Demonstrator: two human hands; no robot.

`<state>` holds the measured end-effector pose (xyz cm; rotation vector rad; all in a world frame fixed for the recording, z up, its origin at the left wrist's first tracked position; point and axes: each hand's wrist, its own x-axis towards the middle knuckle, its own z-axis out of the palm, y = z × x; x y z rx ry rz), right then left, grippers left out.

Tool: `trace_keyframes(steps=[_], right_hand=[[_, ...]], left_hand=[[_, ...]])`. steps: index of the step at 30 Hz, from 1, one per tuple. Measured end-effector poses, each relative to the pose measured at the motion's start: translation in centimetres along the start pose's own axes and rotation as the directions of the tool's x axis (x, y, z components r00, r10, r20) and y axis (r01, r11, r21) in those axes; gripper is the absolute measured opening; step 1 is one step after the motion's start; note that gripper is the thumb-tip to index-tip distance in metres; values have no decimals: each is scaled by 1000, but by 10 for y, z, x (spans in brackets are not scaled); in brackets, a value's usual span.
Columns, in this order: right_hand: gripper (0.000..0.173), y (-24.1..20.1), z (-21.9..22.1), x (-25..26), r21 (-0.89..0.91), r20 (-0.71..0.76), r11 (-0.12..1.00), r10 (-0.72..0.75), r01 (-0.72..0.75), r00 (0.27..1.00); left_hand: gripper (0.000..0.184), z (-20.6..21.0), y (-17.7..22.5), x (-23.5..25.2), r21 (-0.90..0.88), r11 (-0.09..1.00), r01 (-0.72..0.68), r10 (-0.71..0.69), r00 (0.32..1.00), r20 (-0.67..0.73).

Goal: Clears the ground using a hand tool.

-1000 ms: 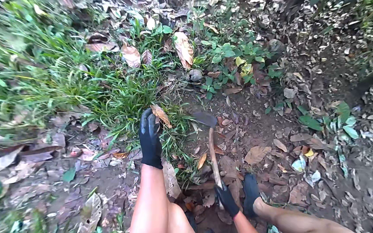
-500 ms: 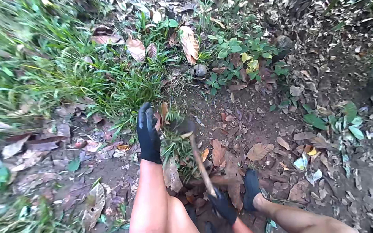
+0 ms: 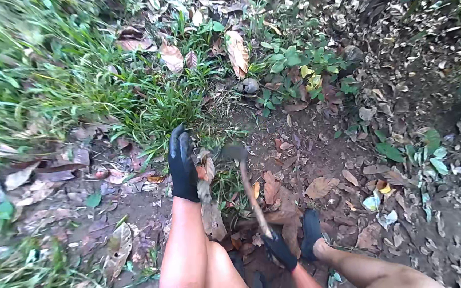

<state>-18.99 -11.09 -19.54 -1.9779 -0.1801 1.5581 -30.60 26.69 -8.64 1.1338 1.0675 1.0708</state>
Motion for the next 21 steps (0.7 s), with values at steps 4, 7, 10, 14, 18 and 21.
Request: trace_keyframes(steps=[4, 7, 10, 14, 18, 21], right_hand=[[46, -76, 50, 61, 362, -86, 922, -116, 140, 989], [46, -36, 82, 51, 183, 48, 981, -81, 71, 996], [60, 32, 53, -9, -128, 189, 992, 47, -23, 981], [57, 17, 24, -21, -187, 144, 982, 43, -15, 989], [54, -81, 74, 55, 257, 47, 963, -98, 83, 994], [56, -85, 110, 73, 277, 68, 960, -60, 39, 996]], left_hand=[[47, 0, 8, -6, -37, 999, 18, -18, 1000, -6], [48, 0, 7, -5, -22, 1000, 5, -5, 1000, 3], [47, -2, 1, 4, -21, 1000, -2, 2, 1000, -7], [49, -9, 4, -2, -1, 1000, -10, 10, 1000, 4], [47, -13, 6, 1, -33, 999, -9, 8, 999, -49], [47, -19, 9, -2, -47, 999, -4, 1, 998, -61]])
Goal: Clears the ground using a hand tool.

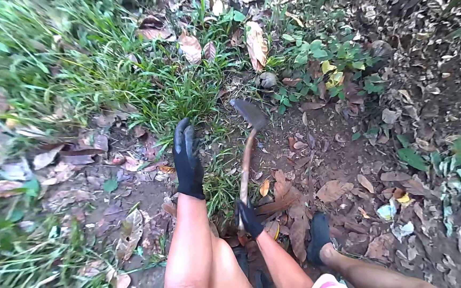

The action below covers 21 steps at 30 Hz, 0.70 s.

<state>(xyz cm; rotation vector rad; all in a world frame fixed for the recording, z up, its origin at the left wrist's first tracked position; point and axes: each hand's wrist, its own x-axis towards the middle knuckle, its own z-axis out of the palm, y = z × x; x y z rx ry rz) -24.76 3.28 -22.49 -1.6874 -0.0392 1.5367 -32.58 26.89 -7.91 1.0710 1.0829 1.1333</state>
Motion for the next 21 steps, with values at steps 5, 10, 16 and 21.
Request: trace_keyframes(steps=[5, 10, 16, 21], right_hand=[[62, 101, -79, -89, -491, 154, 871, 111, -22, 982], [60, 37, -51, -46, -313, 51, 950, 0, 16, 999], [61, 30, 5, -5, -185, 62, 982, -9, 20, 998], [56, 75, -81, -84, -451, 64, 886, 155, -110, 986]], left_hand=[[48, -8, -9, 11, 14, 1000, -3, 4, 1000, -12], [45, -12, -2, 8, -27, 999, 17, -20, 995, -93], [47, -17, 7, 2, -67, 997, -27, 18, 992, -122], [47, -15, -4, 11, -58, 998, 20, -27, 992, -122]])
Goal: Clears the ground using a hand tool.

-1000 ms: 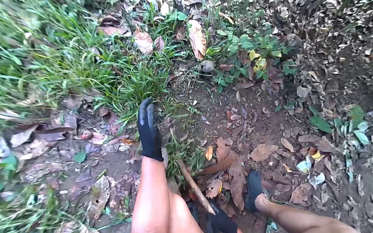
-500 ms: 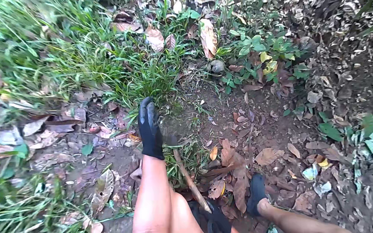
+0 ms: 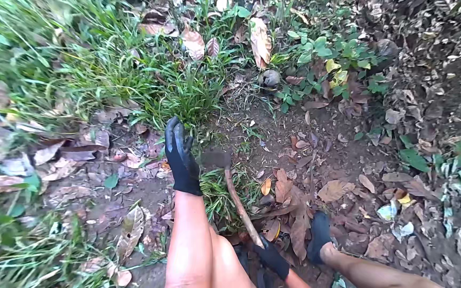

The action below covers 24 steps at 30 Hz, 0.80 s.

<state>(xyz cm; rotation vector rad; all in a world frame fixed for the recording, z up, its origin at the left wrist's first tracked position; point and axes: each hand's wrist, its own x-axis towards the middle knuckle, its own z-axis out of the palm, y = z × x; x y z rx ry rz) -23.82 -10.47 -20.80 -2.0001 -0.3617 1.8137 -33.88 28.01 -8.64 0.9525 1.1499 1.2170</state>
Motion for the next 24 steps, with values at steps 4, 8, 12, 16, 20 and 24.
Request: trace_keyframes(steps=[4, 8, 12, 16, 20, 24], right_hand=[[53, -63, 6, 36, 356, -158, 921, -108, 159, 981], [55, -78, 41, 68, 369, -130, 917, -112, 152, 985], [55, 6, 14, 12, -51, 47, 998, -27, 30, 999], [50, -2, -16, 9, 135, -60, 990, -34, 42, 998], [47, -55, 15, 55, 536, -236, 800, -164, 269, 958], [53, 20, 18, 6, 125, -85, 991, -45, 56, 995]], left_hand=[[47, 2, 7, -6, -13, 1000, -13, 13, 1000, 6], [48, 8, 11, -12, -3, 1000, -31, 31, 999, 15], [48, 7, 6, -8, 33, 999, -26, 25, 999, 31], [47, 1, 7, -9, 44, 999, -1, 0, 1000, 18], [48, 2, 13, -15, 32, 999, -20, 20, 1000, 19], [47, 7, 14, -15, 16, 1000, -16, 16, 1000, 17]])
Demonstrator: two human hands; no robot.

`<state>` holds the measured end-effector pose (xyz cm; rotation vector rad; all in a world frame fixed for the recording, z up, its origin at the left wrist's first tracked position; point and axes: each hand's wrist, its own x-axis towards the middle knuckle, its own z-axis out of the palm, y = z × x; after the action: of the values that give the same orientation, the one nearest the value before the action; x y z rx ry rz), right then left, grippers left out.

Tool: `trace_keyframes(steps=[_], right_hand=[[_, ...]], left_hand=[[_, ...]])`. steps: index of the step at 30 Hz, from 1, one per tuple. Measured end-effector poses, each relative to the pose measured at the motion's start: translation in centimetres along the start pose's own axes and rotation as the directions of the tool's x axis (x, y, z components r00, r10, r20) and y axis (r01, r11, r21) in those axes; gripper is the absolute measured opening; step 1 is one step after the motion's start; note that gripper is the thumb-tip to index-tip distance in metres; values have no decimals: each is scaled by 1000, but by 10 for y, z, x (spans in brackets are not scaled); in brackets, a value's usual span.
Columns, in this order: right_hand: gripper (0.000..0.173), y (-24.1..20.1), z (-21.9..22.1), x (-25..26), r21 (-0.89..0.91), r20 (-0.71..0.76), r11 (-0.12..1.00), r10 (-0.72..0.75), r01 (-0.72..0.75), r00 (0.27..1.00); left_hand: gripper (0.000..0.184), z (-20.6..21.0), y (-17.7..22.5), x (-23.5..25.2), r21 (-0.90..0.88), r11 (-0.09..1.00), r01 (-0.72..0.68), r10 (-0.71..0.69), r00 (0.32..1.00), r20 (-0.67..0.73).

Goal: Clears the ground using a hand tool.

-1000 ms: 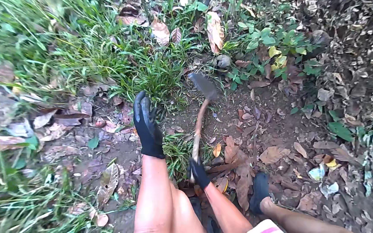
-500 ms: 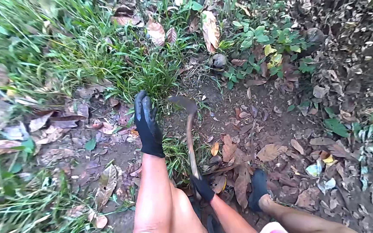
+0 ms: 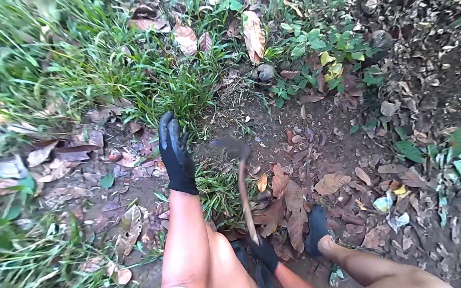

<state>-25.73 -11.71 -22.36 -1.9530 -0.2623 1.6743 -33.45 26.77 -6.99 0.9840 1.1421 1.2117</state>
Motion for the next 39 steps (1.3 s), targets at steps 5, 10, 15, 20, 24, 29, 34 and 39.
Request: trace_keyframes(steps=[5, 10, 15, 20, 24, 29, 34, 39], right_hand=[[42, 19, -25, -37, -4, 77, 998, 56, -56, 995], [49, -102, -26, 58, 77, -54, 996, -39, 44, 998], [40, -181, -11, 107, 360, -172, 914, -133, 188, 976], [46, -47, 8, 33, 181, -65, 982, -50, 61, 997], [51, 10, -27, -27, -179, 34, 981, 79, -71, 996], [44, -73, -4, 19, 171, -39, 983, -59, 65, 998], [51, -108, 63, 75, 237, 19, 966, -111, 103, 994], [49, -22, 12, 7, -253, 158, 967, 29, 12, 987]], left_hand=[[47, -2, -12, 8, 10, 1000, 19, -19, 1000, 2], [47, -4, -7, 4, 0, 1000, 4, -4, 1000, 22], [47, -14, 0, 0, 25, 1000, -14, 13, 999, 34], [46, -18, 1, 3, -45, 999, 24, -24, 1000, -8], [46, -4, -2, 5, -48, 999, 15, -14, 1000, 25], [47, -13, -1, 2, -17, 1000, -12, 13, 1000, 20], [48, -27, 6, 0, 3, 999, -53, 53, 999, -5], [48, -30, 2, 8, -22, 1000, 2, -3, 999, -34]])
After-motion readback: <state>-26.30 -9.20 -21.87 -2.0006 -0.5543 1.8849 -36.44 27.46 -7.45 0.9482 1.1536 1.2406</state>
